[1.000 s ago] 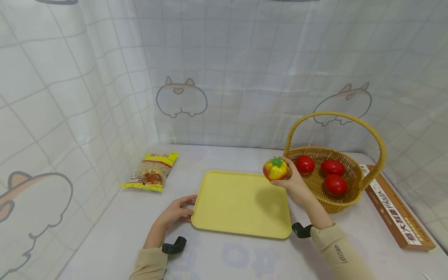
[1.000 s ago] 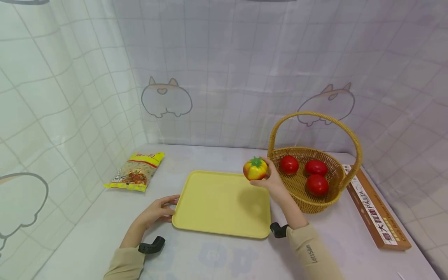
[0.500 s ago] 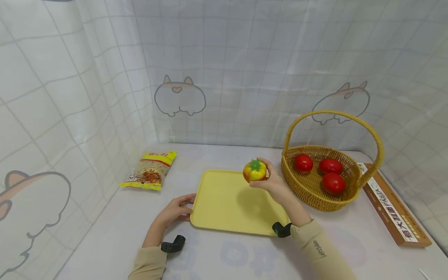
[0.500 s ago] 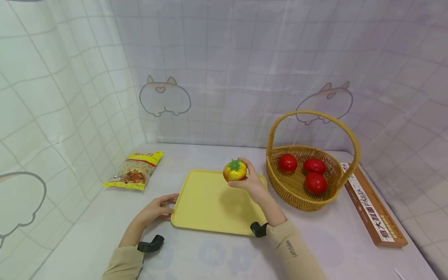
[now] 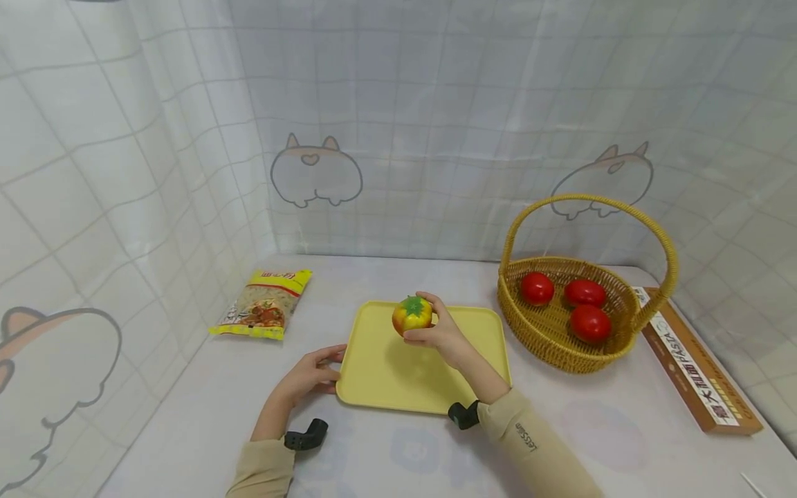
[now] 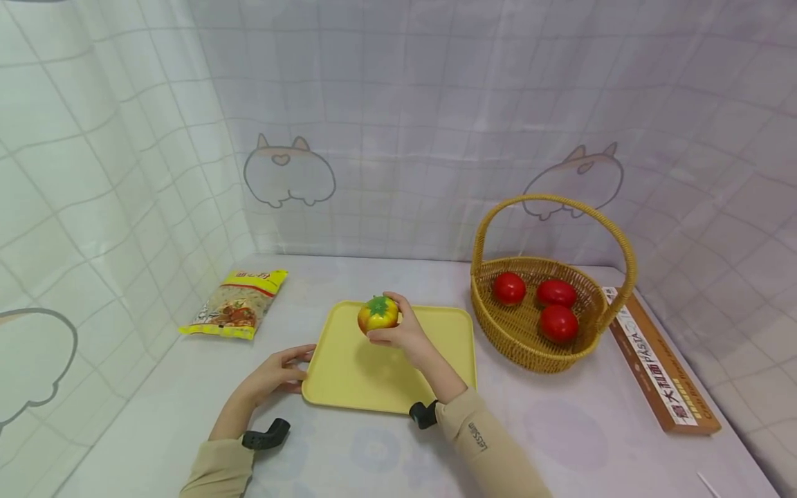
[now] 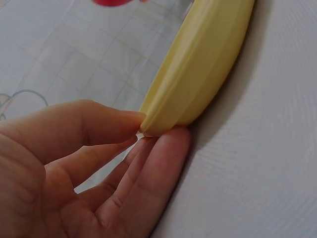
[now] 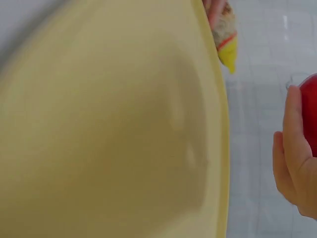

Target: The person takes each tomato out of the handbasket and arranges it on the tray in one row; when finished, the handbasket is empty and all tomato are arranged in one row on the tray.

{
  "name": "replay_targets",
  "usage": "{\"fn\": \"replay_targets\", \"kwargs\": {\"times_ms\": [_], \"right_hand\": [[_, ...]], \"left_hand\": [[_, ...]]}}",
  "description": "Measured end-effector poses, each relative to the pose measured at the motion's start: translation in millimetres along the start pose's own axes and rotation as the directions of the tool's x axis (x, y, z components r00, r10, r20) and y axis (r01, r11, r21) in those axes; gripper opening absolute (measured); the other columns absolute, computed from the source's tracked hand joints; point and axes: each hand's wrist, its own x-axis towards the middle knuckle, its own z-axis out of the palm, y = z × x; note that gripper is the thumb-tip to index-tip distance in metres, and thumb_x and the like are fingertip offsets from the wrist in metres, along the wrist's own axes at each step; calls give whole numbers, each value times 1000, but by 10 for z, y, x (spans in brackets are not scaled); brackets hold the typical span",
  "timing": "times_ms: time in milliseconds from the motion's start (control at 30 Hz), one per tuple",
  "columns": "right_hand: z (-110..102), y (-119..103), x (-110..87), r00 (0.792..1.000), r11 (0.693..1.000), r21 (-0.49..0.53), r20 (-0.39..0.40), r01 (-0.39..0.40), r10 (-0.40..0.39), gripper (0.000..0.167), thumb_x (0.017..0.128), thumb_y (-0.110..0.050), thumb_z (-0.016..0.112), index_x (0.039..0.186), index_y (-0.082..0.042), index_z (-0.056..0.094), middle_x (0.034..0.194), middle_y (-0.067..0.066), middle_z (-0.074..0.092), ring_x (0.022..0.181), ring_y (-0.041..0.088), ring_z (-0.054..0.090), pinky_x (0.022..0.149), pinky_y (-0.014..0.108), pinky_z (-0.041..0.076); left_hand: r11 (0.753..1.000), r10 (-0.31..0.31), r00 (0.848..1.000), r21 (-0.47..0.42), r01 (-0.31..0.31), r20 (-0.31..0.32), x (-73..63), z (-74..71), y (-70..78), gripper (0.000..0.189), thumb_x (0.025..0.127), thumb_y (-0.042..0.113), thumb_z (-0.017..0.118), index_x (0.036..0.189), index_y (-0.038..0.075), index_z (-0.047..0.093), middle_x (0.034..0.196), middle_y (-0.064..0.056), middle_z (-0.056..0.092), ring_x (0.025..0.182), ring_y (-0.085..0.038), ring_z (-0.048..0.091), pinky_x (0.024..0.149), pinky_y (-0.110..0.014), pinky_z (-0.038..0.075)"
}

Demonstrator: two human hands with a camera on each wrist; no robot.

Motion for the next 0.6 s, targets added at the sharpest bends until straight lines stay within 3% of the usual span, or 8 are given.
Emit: {"fn": "replay_targets", "kwargs": {"times_ms": [400,600], "right_hand": [[387,166,126,998,969,-239,-16,-58,56,79,70,-2,75,138,-15,36,133,21,31,103,28,49,77,31,54],[483,326,211,999,939,-340,6,-46,51,76,68,-6,78,134,-13,40,126,19,39,104,26,48,91,37,45]], "left_hand": [[1000,11,1000,1,-11,12,10,-27,-60,64,81,2,60,140,0,35,128,-24,44,79,-16,59,71,-36,56],[1000,4,1000,6,-4,11,19,-20,-35,64,80,4,62,139,0,37,128,-23,45,78,-17,60,72,-34,56]]}}
